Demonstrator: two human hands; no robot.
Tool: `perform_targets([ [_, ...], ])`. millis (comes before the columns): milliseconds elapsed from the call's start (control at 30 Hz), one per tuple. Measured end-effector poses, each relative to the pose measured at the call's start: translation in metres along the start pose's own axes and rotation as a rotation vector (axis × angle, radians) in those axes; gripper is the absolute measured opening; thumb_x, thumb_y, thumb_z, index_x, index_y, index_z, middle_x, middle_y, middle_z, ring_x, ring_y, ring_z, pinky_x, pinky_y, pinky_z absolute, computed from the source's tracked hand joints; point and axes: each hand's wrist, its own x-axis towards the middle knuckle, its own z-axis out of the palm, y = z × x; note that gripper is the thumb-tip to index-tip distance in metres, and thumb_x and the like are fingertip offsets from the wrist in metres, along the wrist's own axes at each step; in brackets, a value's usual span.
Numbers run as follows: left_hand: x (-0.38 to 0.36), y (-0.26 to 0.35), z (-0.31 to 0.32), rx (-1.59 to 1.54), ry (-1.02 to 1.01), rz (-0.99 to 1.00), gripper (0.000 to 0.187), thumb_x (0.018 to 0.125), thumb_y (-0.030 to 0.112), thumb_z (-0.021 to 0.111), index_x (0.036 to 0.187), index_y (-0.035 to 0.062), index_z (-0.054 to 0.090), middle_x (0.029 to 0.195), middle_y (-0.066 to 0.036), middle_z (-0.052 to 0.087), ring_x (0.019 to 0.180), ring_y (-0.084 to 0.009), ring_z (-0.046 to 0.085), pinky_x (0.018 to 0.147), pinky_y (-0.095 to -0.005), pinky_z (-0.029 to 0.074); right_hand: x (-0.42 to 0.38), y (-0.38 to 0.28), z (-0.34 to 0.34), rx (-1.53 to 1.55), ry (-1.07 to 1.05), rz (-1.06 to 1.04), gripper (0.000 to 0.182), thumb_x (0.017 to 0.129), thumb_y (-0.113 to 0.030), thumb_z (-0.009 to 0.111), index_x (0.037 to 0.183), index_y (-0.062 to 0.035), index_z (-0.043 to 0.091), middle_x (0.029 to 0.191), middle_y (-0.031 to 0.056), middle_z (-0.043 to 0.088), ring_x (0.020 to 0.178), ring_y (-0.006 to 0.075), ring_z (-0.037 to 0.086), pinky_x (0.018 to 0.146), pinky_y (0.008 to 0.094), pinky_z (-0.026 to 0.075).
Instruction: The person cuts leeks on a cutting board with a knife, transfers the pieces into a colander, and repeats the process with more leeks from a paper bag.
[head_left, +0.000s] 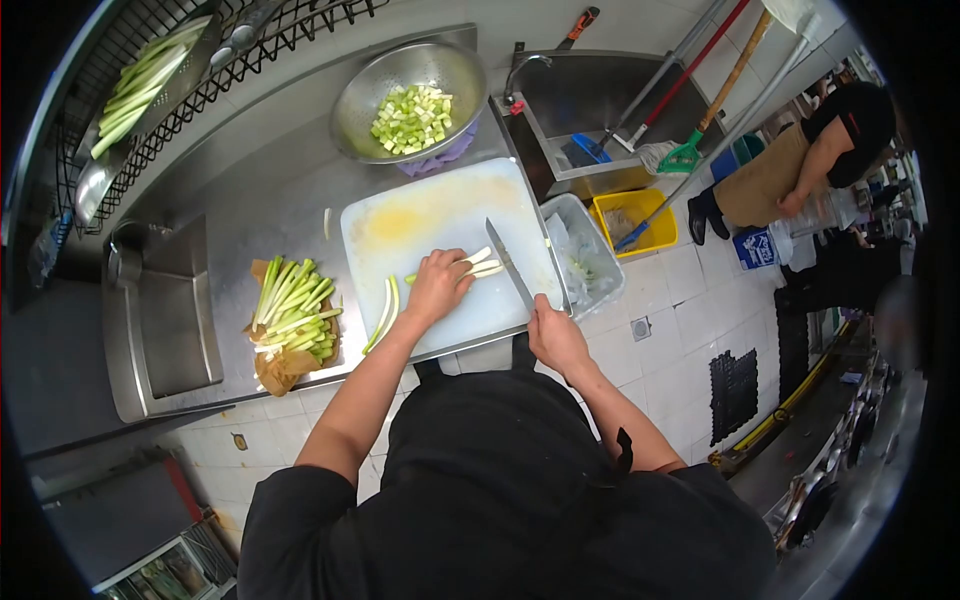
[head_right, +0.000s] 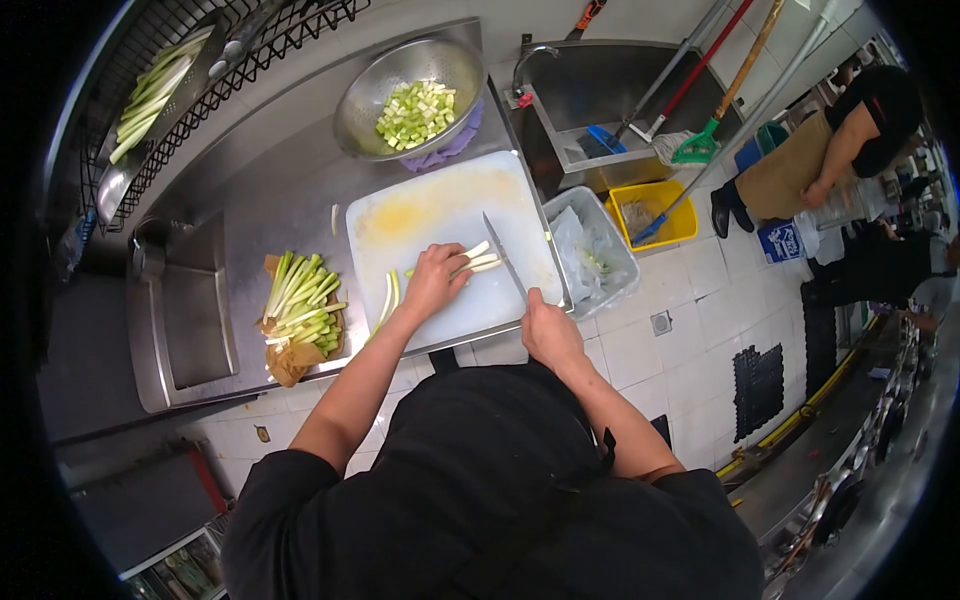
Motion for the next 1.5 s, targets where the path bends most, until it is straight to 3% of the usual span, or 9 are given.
perform_targets([
  [367,0.015,0.018,0.008,-0.043,-0.028,-0.018,0.031,0.081,0.016,0.073,0.111,0.0090,0.071,0.114,-0.007,0.065,0.108,-0.0297,0.057,0.088,-0.0425,0.044,-0.005,-0.017,-0.024,-0.055,-0.033,0.042,0.017,0.094,-0.012,0.052,0.104,0.0019,0.047,0.080,0.0300,0.068,0.081,0.0505,0.066,0.074,0.0608,0.051],
  [667,0.022,0.015,0.014,-0.062,-0.107,-0.001,0.028,0.080,0.014,0.070,0.107,0.0095,0.072,0.112,-0.007,0.063,0.107,-0.0293,0.058,0.089,-0.0434,0.045,-0.017,-0.025,-0.013,-0.125,-0.166,0.102,0.028,0.095,-0.012,0.049,0.118,0.0042,0.047,0.083,0.0282,0.069,0.082,0.0489,0.068,0.075,0.0595,0.051],
  [733,0.021,0.013,0.016,-0.079,-0.092,0.002,0.027,0.080,0.015,0.070,0.107,0.0093,0.072,0.112,-0.007,0.064,0.107,-0.0295,0.058,0.089,-0.0433,0.045,0.004,-0.012,0.011,-0.061,-0.040,0.010,0.027,0.095,-0.012,0.049,0.117,0.0037,0.047,0.084,0.0285,0.069,0.083,0.0500,0.067,0.077,0.0602,0.051],
  [967,0.020,0.006,0.012,-0.153,-0.086,-0.071,0.026,0.081,0.015,0.073,0.107,0.0084,0.071,0.110,-0.007,0.064,0.108,-0.0297,0.058,0.092,-0.0430,0.044,0.026,0.021,-0.004,0.043,-0.006,-0.032,0.021,0.094,-0.010,0.050,0.111,0.0018,0.047,0.085,0.0312,0.069,0.084,0.0519,0.066,0.078,0.0613,0.051],
  [1133,0.008,0.009,-0.010,-0.085,-0.078,-0.083,0.021,0.082,0.015,0.073,0.101,0.0084,0.073,0.110,-0.007,0.062,0.106,-0.0291,0.056,0.092,-0.0422,0.043,0.004,0.029,-0.029,-0.110,0.265,0.235,0.017,0.094,-0.011,0.054,0.106,0.0001,0.048,0.079,0.0299,0.067,0.076,0.0511,0.066,0.070,0.0615,0.051],
  [1233,-0.001,0.014,-0.011,0.031,-0.106,-0.026,0.017,0.081,0.016,0.074,0.097,0.0080,0.073,0.112,-0.007,0.061,0.107,-0.0292,0.054,0.092,-0.0432,0.042,0.004,0.027,-0.029,-0.001,0.356,0.135,0.017,0.096,-0.013,0.055,0.105,0.0002,0.049,0.078,0.0304,0.067,0.075,0.0510,0.065,0.068,0.0607,0.050],
  [1333,-0.006,0.029,-0.003,0.134,-0.081,0.008,0.016,0.081,0.017,0.075,0.093,0.0069,0.072,0.113,-0.008,0.060,0.107,-0.0292,0.053,0.091,-0.0442,0.041,0.006,0.019,-0.022,0.126,0.319,0.001,0.017,0.097,-0.014,0.053,0.105,0.0006,0.049,0.079,0.0320,0.066,0.076,0.0523,0.065,0.068,0.0619,0.049],
  [1433,-0.008,0.041,0.006,0.178,-0.068,-0.002,0.014,0.081,0.015,0.072,0.090,0.0048,0.070,0.109,-0.009,0.059,0.105,-0.0289,0.053,0.091,-0.0448,0.040,0.015,0.024,-0.009,0.108,0.151,-0.002,0.017,0.098,-0.013,0.052,0.107,0.0008,0.048,0.078,0.0329,0.066,0.076,0.0532,0.064,0.068,0.0627,0.049],
  [1500,-0.008,0.042,0.012,0.199,-0.074,-0.004,0.013,0.080,0.012,0.069,0.089,0.0034,0.069,0.105,-0.010,0.059,0.103,-0.0289,0.053,0.091,-0.0450,0.040,0.013,0.022,-0.002,0.093,0.152,0.017,0.017,0.098,-0.013,0.051,0.107,0.0008,0.048,0.079,0.0330,0.066,0.077,0.0533,0.064,0.069,0.0631,0.049],
])
